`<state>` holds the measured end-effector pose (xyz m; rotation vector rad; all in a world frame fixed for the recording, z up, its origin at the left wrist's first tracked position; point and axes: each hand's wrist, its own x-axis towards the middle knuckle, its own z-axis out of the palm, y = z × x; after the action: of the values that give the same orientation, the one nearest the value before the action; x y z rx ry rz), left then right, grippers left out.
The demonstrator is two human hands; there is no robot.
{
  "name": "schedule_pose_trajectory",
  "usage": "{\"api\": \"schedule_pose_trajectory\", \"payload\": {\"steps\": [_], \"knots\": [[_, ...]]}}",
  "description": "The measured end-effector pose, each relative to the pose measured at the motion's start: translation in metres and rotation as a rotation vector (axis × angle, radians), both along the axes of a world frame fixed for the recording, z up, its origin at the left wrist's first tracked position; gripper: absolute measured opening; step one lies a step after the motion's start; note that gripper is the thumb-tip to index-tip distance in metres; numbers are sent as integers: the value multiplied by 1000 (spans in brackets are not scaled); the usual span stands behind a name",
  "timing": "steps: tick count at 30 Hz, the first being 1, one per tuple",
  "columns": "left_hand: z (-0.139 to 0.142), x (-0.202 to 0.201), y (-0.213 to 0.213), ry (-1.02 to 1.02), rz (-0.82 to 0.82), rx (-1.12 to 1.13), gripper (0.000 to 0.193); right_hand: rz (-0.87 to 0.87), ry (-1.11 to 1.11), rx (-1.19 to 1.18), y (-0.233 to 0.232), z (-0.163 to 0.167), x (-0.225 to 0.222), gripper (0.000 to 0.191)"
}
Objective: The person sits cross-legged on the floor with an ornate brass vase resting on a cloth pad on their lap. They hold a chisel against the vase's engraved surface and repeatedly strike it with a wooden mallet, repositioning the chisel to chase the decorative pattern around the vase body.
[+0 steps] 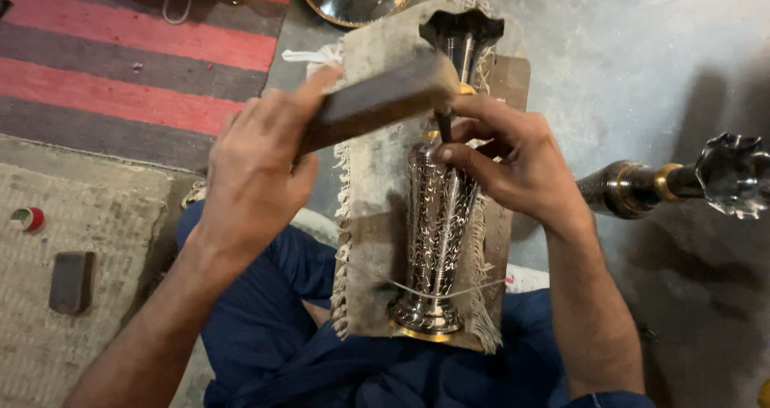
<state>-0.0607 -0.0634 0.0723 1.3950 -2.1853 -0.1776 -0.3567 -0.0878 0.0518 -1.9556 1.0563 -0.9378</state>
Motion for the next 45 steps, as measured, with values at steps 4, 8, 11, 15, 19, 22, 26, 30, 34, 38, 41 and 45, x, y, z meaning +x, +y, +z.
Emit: {"api": "schedule_pose_trajectory", "payload": {"steps": [4, 8, 11, 15, 19, 22, 26, 30, 34, 38, 41, 45], "knots": [[0, -2, 3, 195, -78, -27, 78, -32, 31, 47, 1, 0, 0, 40], [1, -1, 6, 224, -74, -21, 75, 51, -3, -17, -3, -4, -1, 40], [0, 0, 8, 41, 12, 5, 74, 31, -37, 7, -2, -6, -4, 39], [-1, 1, 8, 225, -68, -25, 74, 34, -35, 16, -1, -8, -6, 45], [0, 1, 9, -126, 24, -84, 79, 62, -24, -18, -4, -8, -7, 47], [-2, 0, 10, -137, 20, -100, 80, 54, -21, -3, -4, -8, -8, 47], [-8, -1, 10, 263, 39, -1, 75, 71, 1, -6, -4, -8, -9, 49], [-15, 0, 16, -111, 14, 18, 81, 96, -153, 56, -2, -10, -11, 43], [-33, -10, 31, 518, -69, 135, 75, 81, -325, 165, 4, -14, -17, 40], [-59, -22, 30, 934, -91, 484, 68, 109, -243, 4, 6, -22, -24, 39], [-59, -14, 21, 810, -47, 516, 58, 101, -231, 30, 4, -27, -27, 41], [-25, -5, 7, 469, -57, 329, 55, 88, -265, 26, 5, -31, -27, 43]]}}
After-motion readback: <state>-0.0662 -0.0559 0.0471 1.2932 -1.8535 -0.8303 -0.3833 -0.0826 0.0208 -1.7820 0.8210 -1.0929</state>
